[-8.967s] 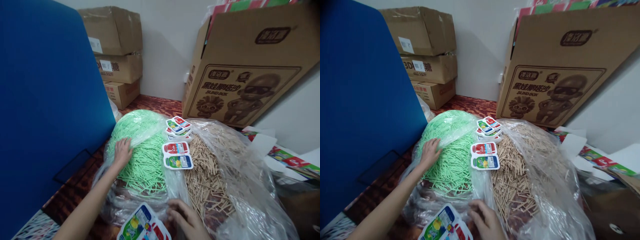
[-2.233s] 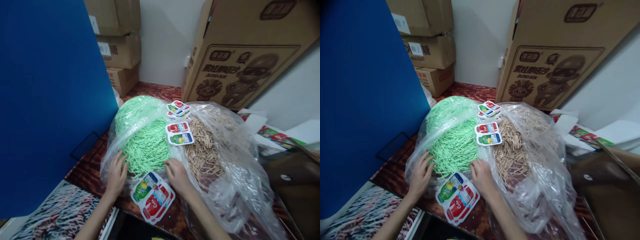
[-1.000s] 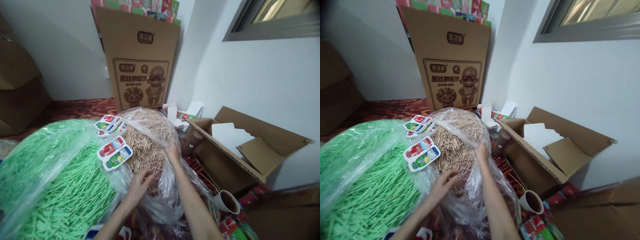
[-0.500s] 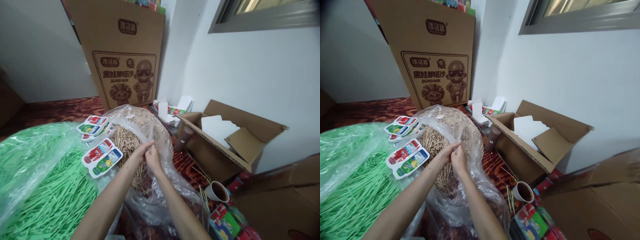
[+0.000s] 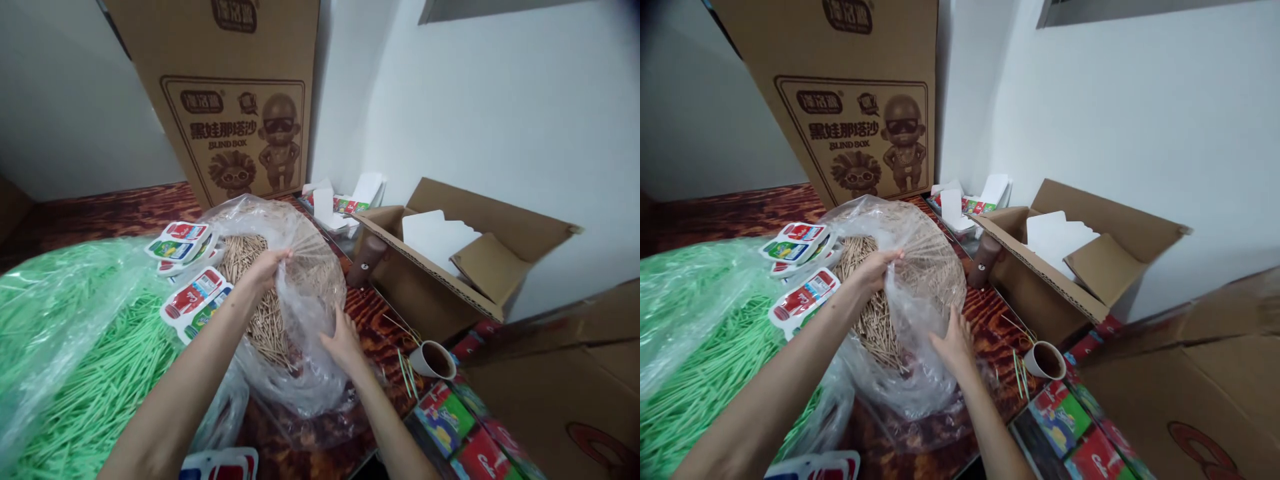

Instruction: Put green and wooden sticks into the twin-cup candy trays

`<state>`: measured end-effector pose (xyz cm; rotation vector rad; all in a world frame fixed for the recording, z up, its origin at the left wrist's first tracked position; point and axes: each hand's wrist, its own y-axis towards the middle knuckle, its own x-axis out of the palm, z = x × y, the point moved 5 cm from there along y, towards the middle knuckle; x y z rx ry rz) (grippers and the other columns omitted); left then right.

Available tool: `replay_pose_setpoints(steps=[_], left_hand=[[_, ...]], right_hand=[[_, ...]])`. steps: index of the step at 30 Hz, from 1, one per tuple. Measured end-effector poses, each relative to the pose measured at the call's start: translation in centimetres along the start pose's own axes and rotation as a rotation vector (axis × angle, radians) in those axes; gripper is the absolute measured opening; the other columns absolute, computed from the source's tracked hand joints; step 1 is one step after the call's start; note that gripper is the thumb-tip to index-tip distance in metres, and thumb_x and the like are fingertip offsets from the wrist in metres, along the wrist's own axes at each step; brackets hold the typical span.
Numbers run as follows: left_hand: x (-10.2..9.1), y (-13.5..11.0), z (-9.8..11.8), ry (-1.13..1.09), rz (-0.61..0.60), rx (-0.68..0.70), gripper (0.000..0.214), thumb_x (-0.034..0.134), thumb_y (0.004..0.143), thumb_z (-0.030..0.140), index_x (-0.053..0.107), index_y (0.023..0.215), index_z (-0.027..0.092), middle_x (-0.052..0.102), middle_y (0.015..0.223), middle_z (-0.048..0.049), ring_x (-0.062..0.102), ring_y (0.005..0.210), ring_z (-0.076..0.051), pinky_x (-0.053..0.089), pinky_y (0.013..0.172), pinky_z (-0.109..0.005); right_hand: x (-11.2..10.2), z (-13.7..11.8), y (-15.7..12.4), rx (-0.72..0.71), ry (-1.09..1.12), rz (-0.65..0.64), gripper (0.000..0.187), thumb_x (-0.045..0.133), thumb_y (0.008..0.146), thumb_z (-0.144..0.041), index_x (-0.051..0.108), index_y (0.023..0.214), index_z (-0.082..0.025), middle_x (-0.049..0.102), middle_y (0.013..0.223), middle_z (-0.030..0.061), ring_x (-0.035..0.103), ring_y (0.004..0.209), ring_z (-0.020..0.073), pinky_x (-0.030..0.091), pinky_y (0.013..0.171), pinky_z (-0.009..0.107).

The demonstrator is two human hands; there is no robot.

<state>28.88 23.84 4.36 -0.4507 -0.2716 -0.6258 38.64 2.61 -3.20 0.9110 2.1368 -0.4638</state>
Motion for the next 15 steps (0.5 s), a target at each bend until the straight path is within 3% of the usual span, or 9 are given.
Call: replay_pose_setpoints(steps=[2,4,6,7,10,15], left_hand=[[0.1,-0.3,0.5,-0.004,-0.028,-0.047,0.021,0.072,0.064,0.022,0.055,0.057,0.013,0.044,0.041,0.0058,0.036,0.033,-0.004,0.028,0.036,-0.016],[-0.1,-0.9,0.7,0.021,-0.041,-0.082,0.025,0.073,0.066,0.025,0.053,0.056,0.014,0.042,0.040,0.0063,0.034,0.032,-0.004,0.027,0.035,-0.016],[-0.5,-1.6,0.6,0.055,-0.052,-0.119,0.030,0.073,0.067,0.031,0.051,0.054,0.015,0.040,0.038,0.0067,0.032,0.032,-0.005,0.026,0.035,-0.017],[-0.8,-1.9,0.4,0.077,-0.057,-0.135,0.032,0.074,0.068,0.033,0.052,0.054,0.015,0.039,0.037,0.0067,0.032,0.031,-0.005,0.026,0.034,-0.018],[-1.3,-2.8,-0.6,0.159,-0.073,-0.177,0.032,0.079,0.064,0.037,0.057,0.056,0.015,0.046,0.038,0.0043,0.035,0.032,-0.007,0.027,0.035,-0.020],[-1.3,-3.1,-2.7,0.330,-0.098,-0.242,0.026,0.083,0.055,0.031,0.065,0.058,0.013,0.061,0.045,-0.0040,0.048,0.037,-0.015,0.034,0.038,-0.025]], right_hand=[[1.4,0.8,-0.3,0.041,0.094,0.012,0.065,0.066,0.062,-0.031,0.053,0.124,-0.017,0.058,0.111,0.0117,0.053,0.109,0.0294,0.040,0.090,0.036],[2.0,0.7,-0.1,0.038,0.245,0.020,0.039,0.061,0.062,-0.030,0.062,0.099,-0.016,0.059,0.086,0.0056,0.057,0.086,0.0241,0.042,0.075,0.031],[2.2,0.0,0.5,0.007,0.360,-0.005,0.015,0.054,0.064,-0.030,0.057,0.072,-0.017,0.049,0.063,-0.0016,0.049,0.064,0.0172,0.037,0.062,0.027],[2.0,-0.5,0.7,-0.013,0.395,-0.014,0.012,0.051,0.065,-0.030,0.052,0.064,-0.018,0.043,0.057,-0.0038,0.045,0.058,0.0147,0.034,0.058,0.026],[1.6,-2.6,1.1,-0.074,0.490,-0.010,0.013,0.044,0.068,-0.031,0.044,0.061,-0.020,0.037,0.057,-0.0057,0.038,0.056,0.0115,0.030,0.053,0.023],[2.3,-8.0,0.2,-0.189,0.659,-0.040,0.008,0.043,0.067,-0.026,0.045,0.064,-0.019,0.040,0.059,-0.0063,0.039,0.057,0.0106,0.030,0.053,0.021]])
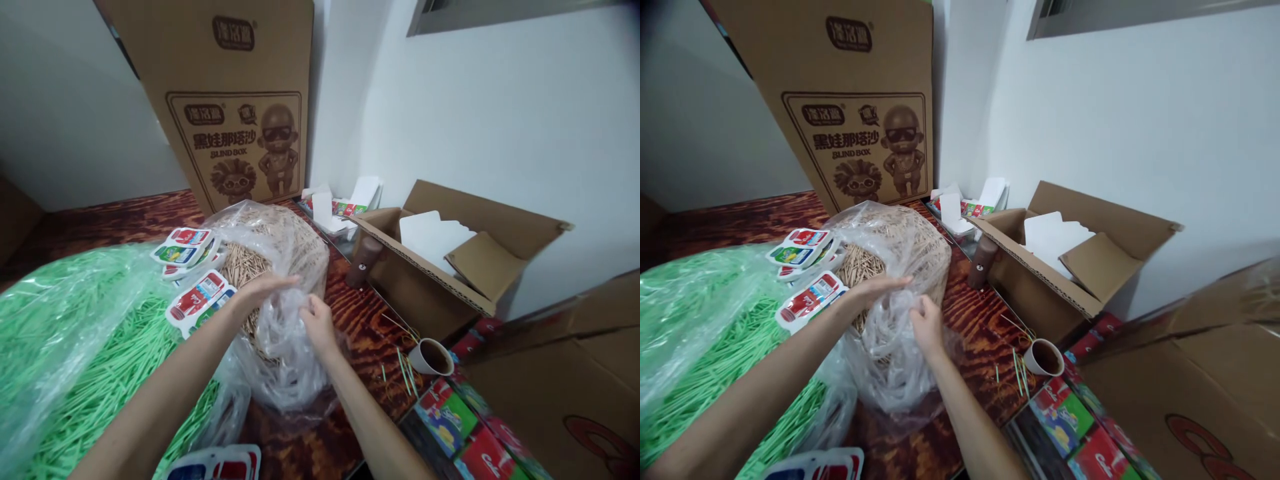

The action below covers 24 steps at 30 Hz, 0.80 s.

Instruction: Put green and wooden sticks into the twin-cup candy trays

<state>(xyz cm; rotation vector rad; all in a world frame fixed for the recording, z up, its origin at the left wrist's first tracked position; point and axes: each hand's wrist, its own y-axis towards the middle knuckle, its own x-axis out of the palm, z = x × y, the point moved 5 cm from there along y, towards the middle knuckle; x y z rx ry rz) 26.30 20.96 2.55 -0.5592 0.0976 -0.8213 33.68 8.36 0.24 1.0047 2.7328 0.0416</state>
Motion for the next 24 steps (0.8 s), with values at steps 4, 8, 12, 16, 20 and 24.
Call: replay_pose_setpoints(steps=[4,8,12,16,20,24], left_hand=[[-0.4,0.6,0.2,0.074,0.036,0.029,0.019,0.082,0.049,0.021,0.066,0.055,0.014,0.062,0.045,-0.0032,0.051,0.039,-0.017,0.038,0.042,-0.028],[-1.7,0.8,1.0,0.110,0.060,0.084,0.021,0.082,0.046,0.022,0.070,0.061,0.014,0.064,0.049,-0.0021,0.053,0.043,-0.017,0.041,0.046,-0.028],[-1.7,1.2,1.5,0.130,0.092,0.184,0.037,0.083,0.042,0.026,0.072,0.076,0.014,0.071,0.065,-0.0027,0.061,0.059,-0.021,0.048,0.060,-0.031],[-0.6,1.0,2.0,0.141,0.162,0.317,0.033,0.080,0.040,0.022,0.070,0.070,0.014,0.068,0.064,-0.0003,0.061,0.068,-0.022,0.048,0.073,-0.034],[0.3,-0.5,3.1,0.118,0.224,0.462,0.027,0.074,0.051,0.028,0.068,0.074,0.015,0.068,0.072,-0.0006,0.060,0.074,-0.021,0.045,0.080,-0.032],[0.9,-2.1,4.3,0.095,0.265,0.532,0.022,0.069,0.058,0.037,0.062,0.060,0.016,0.064,0.065,-0.0010,0.057,0.067,-0.020,0.044,0.074,-0.031]], right_hand=[[3.2,-2.3,0.2,-0.018,0.102,-0.050,0.006,0.043,0.067,-0.025,0.043,0.064,-0.020,0.038,0.058,-0.0073,0.036,0.056,0.0102,0.027,0.053,0.021],[4.5,-3.9,0.0,-0.032,0.041,-0.097,0.008,0.043,0.068,-0.024,0.038,0.062,-0.021,0.034,0.058,-0.0074,0.034,0.056,0.0101,0.024,0.053,0.022],[5.0,-4.6,-1.1,-0.063,-0.014,-0.163,0.009,0.042,0.069,-0.018,0.036,0.063,-0.021,0.034,0.058,-0.0076,0.034,0.057,0.0099,0.024,0.055,0.022],[4.5,-4.1,-2.1,-0.082,0.023,-0.248,0.009,0.046,0.069,-0.015,0.040,0.065,-0.020,0.036,0.060,-0.0073,0.036,0.060,0.0099,0.025,0.057,0.022],[1.8,-3.1,-1.7,-0.017,0.302,-0.409,0.005,0.054,0.076,-0.023,0.055,0.077,-0.018,0.048,0.067,-0.0049,0.044,0.064,0.0110,0.033,0.060,0.022],[-2.4,-1.6,1.1,0.059,0.557,-0.438,0.025,0.064,0.075,-0.032,0.064,0.095,-0.018,0.064,0.089,0.0027,0.058,0.080,0.0159,0.044,0.073,0.026]])
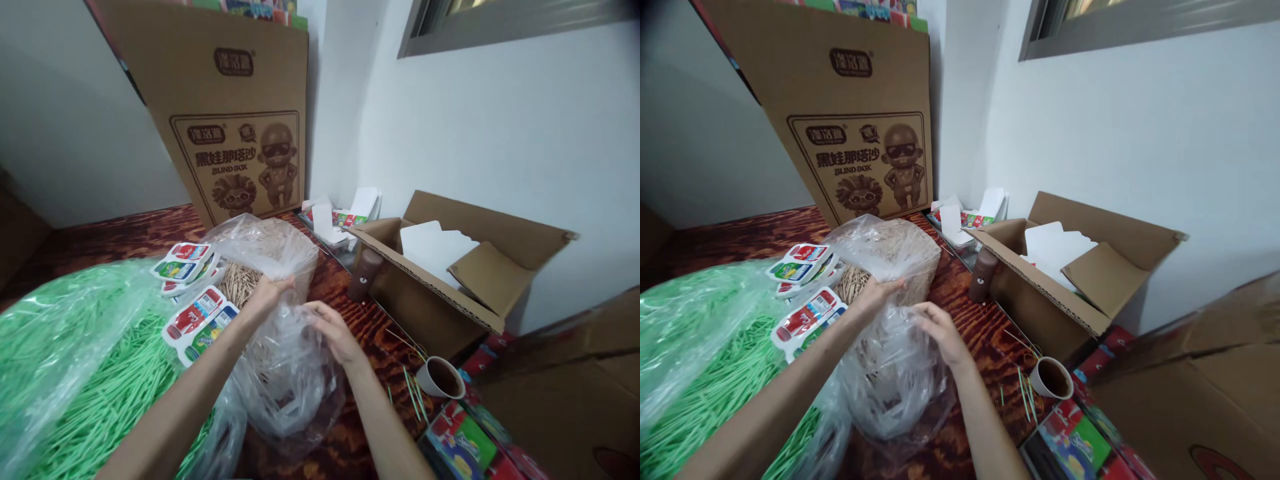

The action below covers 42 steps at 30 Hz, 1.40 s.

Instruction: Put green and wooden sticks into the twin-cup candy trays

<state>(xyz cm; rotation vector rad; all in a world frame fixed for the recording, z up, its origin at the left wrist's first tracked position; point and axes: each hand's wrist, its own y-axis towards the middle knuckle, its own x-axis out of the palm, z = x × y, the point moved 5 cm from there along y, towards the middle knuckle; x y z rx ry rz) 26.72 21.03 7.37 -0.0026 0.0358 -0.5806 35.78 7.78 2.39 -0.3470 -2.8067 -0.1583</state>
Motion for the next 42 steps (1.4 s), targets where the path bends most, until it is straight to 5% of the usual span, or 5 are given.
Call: replay_pose_setpoints(steps=[2,7,17,22,42], left_hand=[[0.0,-0.3,0.5,-0.006,0.019,0.019,0.024,0.067,0.059,0.039,0.060,0.058,0.017,0.064,0.065,-0.0011,0.057,0.069,-0.020,0.044,0.075,-0.031],[0.0,-1.2,0.2,-0.036,0.061,0.023,0.025,0.071,0.059,0.040,0.063,0.061,0.017,0.068,0.072,-0.0027,0.060,0.078,-0.022,0.043,0.082,-0.032],[-0.2,-4.2,-2.6,-0.144,0.111,-0.198,0.025,0.078,0.056,0.039,0.067,0.063,0.018,0.071,0.073,-0.0050,0.066,0.084,-0.027,0.049,0.076,-0.032],[-1.1,-4.4,-3.5,-0.201,0.141,-0.322,0.033,0.081,0.050,0.041,0.071,0.069,0.016,0.071,0.069,-0.0043,0.065,0.068,-0.023,0.049,0.066,-0.031],[-3.2,-5.3,-6.7,-0.112,0.136,-0.569,0.025,0.077,0.058,0.035,0.069,0.074,0.017,0.070,0.064,-0.0019,0.066,0.061,-0.023,0.052,0.059,-0.031]], right_hand=[[-2.7,-0.2,1.4,-0.028,0.075,0.028,0.035,0.062,0.073,-0.036,0.064,0.103,-0.019,0.066,0.105,0.0081,0.060,0.098,0.0211,0.045,0.085,0.033],[-8.9,2.1,7.1,0.058,-0.204,0.471,0.046,0.043,0.084,-0.044,0.054,0.121,-0.020,0.060,0.124,0.0143,0.060,0.110,0.0227,0.047,0.087,0.036],[-9.0,2.9,17.7,0.101,-0.690,0.553,0.054,0.014,0.100,-0.035,0.055,0.123,-0.008,0.069,0.108,0.0142,0.062,0.099,0.0171,0.048,0.078,0.025],[-12.3,0.8,20.8,0.176,-1.014,0.648,0.031,0.044,0.096,-0.033,0.063,0.107,-0.011,0.065,0.114,0.0117,0.060,0.103,0.0207,0.047,0.089,0.037],[-11.8,1.7,19.0,0.601,-1.393,0.497,0.032,0.057,0.092,-0.032,0.056,0.119,-0.015,0.059,0.119,0.0092,0.061,0.101,0.0211,0.053,0.085,0.042]])
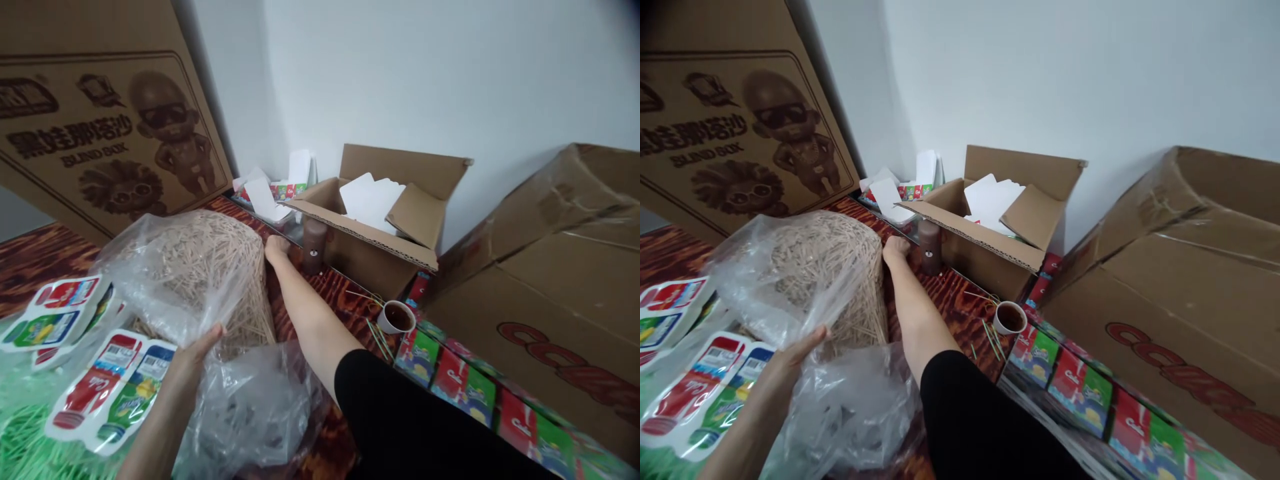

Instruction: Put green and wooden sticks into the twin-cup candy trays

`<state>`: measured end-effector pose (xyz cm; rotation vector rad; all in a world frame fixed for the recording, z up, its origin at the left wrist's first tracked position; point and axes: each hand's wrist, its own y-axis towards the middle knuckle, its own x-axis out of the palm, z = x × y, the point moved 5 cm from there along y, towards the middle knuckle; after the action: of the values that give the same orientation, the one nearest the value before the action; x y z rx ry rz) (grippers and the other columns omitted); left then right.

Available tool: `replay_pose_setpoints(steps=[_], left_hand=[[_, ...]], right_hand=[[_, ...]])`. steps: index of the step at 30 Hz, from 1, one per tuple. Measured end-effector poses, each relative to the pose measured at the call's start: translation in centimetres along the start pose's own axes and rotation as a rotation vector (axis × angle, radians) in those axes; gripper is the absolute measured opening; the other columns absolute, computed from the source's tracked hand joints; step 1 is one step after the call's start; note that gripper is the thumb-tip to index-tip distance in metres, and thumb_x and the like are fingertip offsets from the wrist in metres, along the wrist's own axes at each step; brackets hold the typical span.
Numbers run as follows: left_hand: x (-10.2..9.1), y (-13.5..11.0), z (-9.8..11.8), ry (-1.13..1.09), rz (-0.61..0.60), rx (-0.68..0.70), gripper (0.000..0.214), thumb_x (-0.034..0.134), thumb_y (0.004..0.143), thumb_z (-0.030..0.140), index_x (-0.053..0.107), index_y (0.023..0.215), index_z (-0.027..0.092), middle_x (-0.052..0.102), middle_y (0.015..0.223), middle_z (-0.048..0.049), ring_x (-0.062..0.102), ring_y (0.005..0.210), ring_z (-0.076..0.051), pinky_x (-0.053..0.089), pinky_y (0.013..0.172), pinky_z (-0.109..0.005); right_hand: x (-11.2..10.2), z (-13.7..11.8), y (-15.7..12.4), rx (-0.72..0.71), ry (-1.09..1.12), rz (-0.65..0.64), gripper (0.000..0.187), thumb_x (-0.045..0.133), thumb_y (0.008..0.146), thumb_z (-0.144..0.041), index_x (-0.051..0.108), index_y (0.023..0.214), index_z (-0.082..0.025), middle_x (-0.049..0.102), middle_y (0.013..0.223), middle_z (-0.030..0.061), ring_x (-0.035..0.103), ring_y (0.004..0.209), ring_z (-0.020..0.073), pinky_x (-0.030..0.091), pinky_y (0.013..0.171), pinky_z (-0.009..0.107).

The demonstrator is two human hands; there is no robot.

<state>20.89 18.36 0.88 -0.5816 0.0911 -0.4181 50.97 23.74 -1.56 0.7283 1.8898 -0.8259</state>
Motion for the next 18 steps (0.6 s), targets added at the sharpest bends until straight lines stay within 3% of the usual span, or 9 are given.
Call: replay_pose_setpoints(steps=[5,10,14,18], left_hand=[[0.9,0.4,-0.8,-0.020,-0.020,-0.003,0.026,0.076,0.059,0.030,0.071,0.080,0.016,0.070,0.066,-0.0028,0.068,0.066,-0.025,0.054,0.063,-0.033],[1.7,-0.1,-1.0,-0.053,-0.053,0.031,0.032,0.075,0.060,0.029,0.072,0.089,0.015,0.069,0.063,-0.0024,0.068,0.064,-0.025,0.054,0.063,-0.034],[1.8,-0.3,-1.1,-0.098,-0.081,0.018,0.030,0.074,0.061,0.026,0.071,0.089,0.015,0.067,0.061,-0.0025,0.067,0.058,-0.023,0.054,0.059,-0.032],[1.5,0.2,-1.7,-0.101,-0.102,-0.020,0.025,0.074,0.062,0.024,0.071,0.085,0.013,0.069,0.062,-0.0038,0.066,0.055,-0.021,0.052,0.055,-0.029]], right_hand=[[0.3,1.1,-4.4,-0.084,-0.066,-0.072,0.031,0.058,0.091,-0.032,0.058,0.116,-0.013,0.060,0.118,0.0097,0.061,0.102,0.0212,0.052,0.087,0.042],[-0.6,3.6,-12.4,-0.177,-0.109,-0.058,0.029,0.054,0.088,-0.010,0.060,0.116,-0.009,0.065,0.114,0.0165,0.063,0.106,0.0241,0.051,0.086,0.035],[-2.3,8.7,-18.4,-0.187,-0.165,-0.041,0.030,0.056,0.081,-0.006,0.067,0.107,-0.015,0.068,0.109,0.0158,0.066,0.102,0.0249,0.050,0.083,0.032],[-4.7,14.8,-19.5,-0.004,-0.246,0.026,0.030,0.051,0.082,-0.002,0.069,0.105,-0.009,0.066,0.112,0.0223,0.066,0.103,0.0289,0.051,0.083,0.034]])
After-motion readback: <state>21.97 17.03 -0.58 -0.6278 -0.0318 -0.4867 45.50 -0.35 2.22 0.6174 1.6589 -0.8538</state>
